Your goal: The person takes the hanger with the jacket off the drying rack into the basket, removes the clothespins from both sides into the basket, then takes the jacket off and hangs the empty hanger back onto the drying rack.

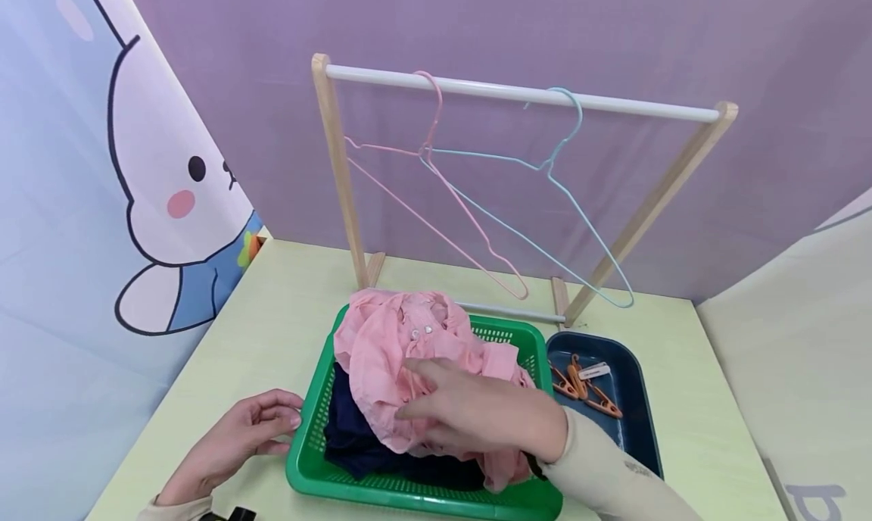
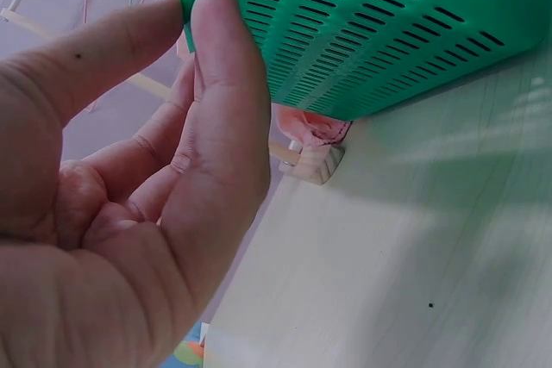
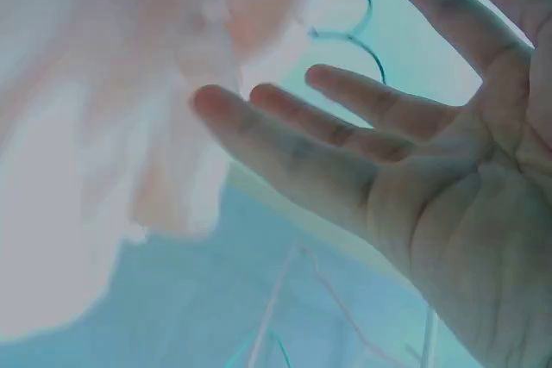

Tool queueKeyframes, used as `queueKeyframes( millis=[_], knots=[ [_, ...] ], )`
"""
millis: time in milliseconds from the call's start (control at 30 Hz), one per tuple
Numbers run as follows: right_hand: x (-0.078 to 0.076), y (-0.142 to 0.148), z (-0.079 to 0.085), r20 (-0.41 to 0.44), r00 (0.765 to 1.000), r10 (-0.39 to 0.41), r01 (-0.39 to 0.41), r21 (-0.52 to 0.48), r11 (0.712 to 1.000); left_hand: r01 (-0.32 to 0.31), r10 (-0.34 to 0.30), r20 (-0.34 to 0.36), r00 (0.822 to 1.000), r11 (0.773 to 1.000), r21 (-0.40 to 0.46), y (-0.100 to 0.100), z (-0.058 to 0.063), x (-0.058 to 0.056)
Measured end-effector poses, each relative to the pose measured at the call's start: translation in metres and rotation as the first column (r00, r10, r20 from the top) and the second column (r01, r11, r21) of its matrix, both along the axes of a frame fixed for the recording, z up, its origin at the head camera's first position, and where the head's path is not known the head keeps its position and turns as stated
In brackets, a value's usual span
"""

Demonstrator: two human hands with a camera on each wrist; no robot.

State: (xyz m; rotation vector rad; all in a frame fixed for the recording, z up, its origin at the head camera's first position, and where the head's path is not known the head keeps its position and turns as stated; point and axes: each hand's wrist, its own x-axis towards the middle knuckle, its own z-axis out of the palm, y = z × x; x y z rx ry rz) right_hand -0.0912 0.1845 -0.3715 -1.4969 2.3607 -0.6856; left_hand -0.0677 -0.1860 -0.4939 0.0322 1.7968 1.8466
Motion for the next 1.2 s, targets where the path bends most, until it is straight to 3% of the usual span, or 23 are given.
queueKeyframes(
  millis=[67, 100, 133, 233, 433, 533, 667, 800, 900, 1000, 1100, 1200],
  knots=[
    [-0.007, 0.003, 0.007, -0.052, 0.998, -0.033, 0.032, -0.013, 0.999, 0.005, -0.005, -0.006, 1.0, 1.0, -0.002, 0.0, 0.0, 0.0],
    [-0.014, 0.004, 0.01, -0.168, 0.985, -0.027, 0.026, -0.01, 1.0, 0.005, -0.005, -0.007, 1.0, 1.0, -0.003, 0.001, 0.0, 0.0],
    [-0.021, 0.004, 0.012, -0.212, 0.976, -0.047, 0.047, -0.004, 0.999, 0.005, -0.005, -0.009, 1.0, 1.0, -0.004, 0.001, 0.0, 0.0],
    [-0.047, -0.001, 0.016, -0.212, 0.971, -0.111, 0.12, 0.029, 0.992, 0.0, 0.0, -0.008, 1.0, 1.0, -0.006, 0.001, 0.0, 0.0],
    [-0.106, -0.028, 0.007, -0.109, 0.968, -0.224, 0.239, 0.155, 0.958, 0.001, -0.001, 0.001, 1.0, 1.0, -0.001, 0.001, -0.001, -0.001],
    [-0.13, -0.047, -0.004, -0.074, 0.969, -0.234, 0.245, 0.234, 0.941, 0.005, -0.005, 0.0, 1.0, 1.0, 0.003, 0.0, -0.002, -0.002],
    [-0.153, -0.07, -0.017, 0.083, 0.963, -0.258, 0.219, 0.32, 0.922, 0.001, -0.001, 0.002, 1.0, 1.0, 0.004, -0.001, -0.004, -0.001],
    [-0.166, -0.084, -0.025, 0.214, 0.94, -0.267, 0.181, 0.352, 0.918, -0.004, 0.004, 0.007, 1.0, 1.0, 0.005, 0.0, -0.005, -0.001],
    [-0.17, -0.09, -0.028, 0.26, 0.938, -0.23, 0.138, 0.326, 0.935, -0.006, 0.006, 0.008, 1.0, 1.0, 0.003, 0.001, -0.005, -0.001],
    [-0.171, -0.095, -0.029, 0.286, 0.928, -0.241, 0.156, 0.29, 0.944, -0.007, 0.007, 0.01, 1.0, 1.0, 0.002, 0.001, -0.003, -0.001],
    [-0.17, -0.098, -0.028, 0.209, 0.943, -0.257, 0.195, 0.275, 0.941, -0.007, 0.007, 0.01, 1.0, 1.0, 0.003, 0.001, -0.002, -0.001],
    [-0.169, -0.1, -0.025, 0.093, 0.971, -0.219, 0.186, 0.279, 0.942, -0.008, 0.008, 0.011, 1.0, 1.0, 0.003, 0.0, -0.002, -0.001]
  ],
)
